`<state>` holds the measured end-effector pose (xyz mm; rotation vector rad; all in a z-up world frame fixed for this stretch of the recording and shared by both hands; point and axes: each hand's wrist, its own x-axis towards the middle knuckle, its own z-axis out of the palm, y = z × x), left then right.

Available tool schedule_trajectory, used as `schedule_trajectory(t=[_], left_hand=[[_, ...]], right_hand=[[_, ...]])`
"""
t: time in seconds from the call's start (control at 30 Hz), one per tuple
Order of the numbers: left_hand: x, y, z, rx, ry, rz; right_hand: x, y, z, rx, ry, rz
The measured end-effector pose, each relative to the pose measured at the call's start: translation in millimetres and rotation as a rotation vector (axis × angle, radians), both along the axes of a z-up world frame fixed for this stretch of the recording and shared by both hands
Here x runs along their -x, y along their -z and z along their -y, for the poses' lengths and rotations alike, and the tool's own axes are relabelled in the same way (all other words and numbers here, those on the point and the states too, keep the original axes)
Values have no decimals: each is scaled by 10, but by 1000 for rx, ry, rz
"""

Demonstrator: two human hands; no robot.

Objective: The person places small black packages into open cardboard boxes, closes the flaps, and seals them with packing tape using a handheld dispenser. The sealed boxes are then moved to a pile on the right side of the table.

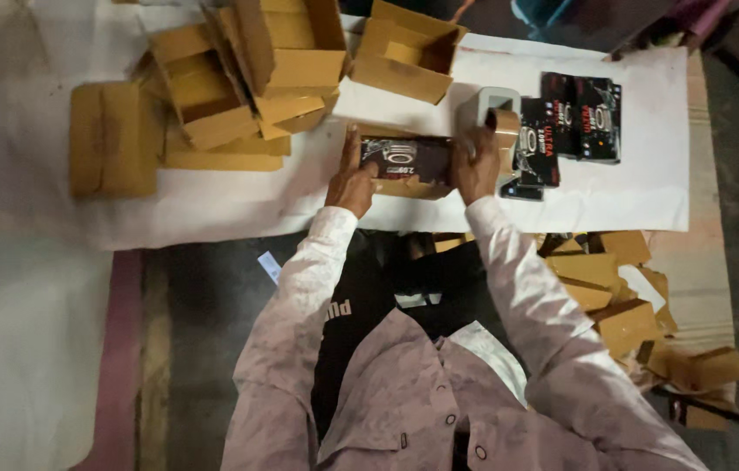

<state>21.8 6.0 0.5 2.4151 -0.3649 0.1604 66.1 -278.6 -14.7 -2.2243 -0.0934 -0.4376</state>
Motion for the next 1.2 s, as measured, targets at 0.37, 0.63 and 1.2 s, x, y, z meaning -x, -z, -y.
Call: schedule_trajectory(t=[0.37,0.63,1.2], left_hand=[[-9,187,129,-165,-68,-201],[-270,391,282,-326,-164,-317],[219,-91,275,-219,-258,135]], right_hand=[[55,564,-43,586,-9,-726],[423,-567,-474,739,-172,-179],[-131,25,-312,827,-480,-286]])
